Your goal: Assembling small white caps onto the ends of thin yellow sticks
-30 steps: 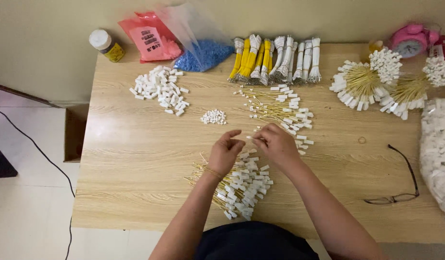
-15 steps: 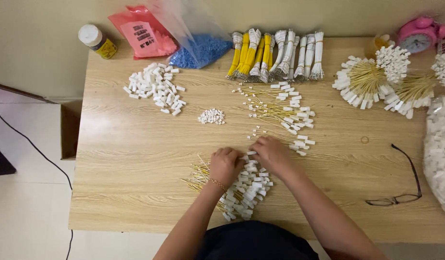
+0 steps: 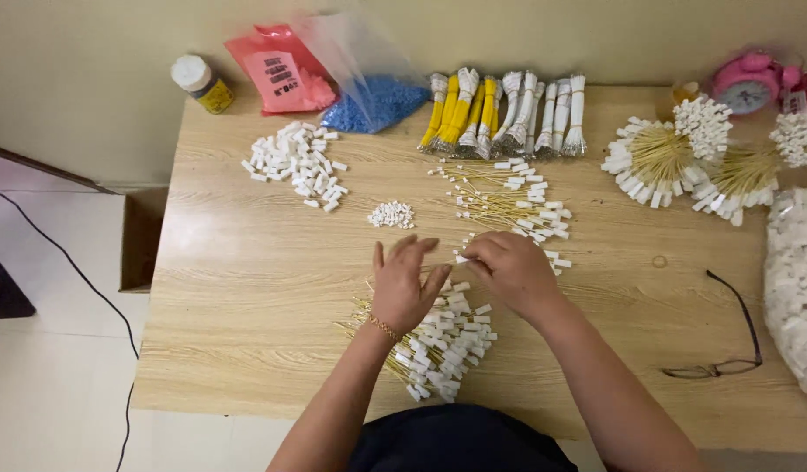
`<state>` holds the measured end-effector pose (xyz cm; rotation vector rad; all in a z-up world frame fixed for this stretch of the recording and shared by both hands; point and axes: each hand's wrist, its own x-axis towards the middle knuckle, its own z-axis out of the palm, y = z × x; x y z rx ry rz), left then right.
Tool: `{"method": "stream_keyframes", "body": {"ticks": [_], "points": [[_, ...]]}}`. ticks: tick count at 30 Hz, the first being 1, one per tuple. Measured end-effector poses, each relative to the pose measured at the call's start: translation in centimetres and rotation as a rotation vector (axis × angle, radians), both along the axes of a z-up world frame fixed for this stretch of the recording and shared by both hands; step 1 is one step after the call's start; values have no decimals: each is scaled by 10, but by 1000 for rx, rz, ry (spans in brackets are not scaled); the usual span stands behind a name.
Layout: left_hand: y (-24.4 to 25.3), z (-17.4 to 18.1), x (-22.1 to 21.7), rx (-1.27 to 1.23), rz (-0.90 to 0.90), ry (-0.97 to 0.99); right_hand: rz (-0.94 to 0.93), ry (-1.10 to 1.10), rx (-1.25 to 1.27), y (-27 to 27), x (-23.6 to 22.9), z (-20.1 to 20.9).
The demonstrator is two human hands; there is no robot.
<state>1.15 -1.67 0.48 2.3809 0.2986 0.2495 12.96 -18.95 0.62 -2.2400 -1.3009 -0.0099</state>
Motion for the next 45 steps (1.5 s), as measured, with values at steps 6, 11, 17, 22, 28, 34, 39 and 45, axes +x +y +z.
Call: {"method": "stream_keyframes", "body": {"ticks": [6,11,17,22,28,34,39,45], "points": [[1,15,-3,-783,31,32,41,-43,103,-2,-8,61],[24,32,-14,-814,115,66,-52,-44,106,-33,8,63],[26,15,-19,-768,116,86,-69,59,-29,-17,-8,87],[4,26,-14,-825,71,71,-3,523,52,15,-28,77],[0,-9,-15,-972,194,92,-127,768,126,22,-32,37],[7,-33,3,-893,187,164,-561,1051,334,22,-27,24],[43,-83,42,55,211,270,-585,1009,277,16,-17,11],[59,-156,65,431,224,221,-523,997,284,20,-13,21]]}}
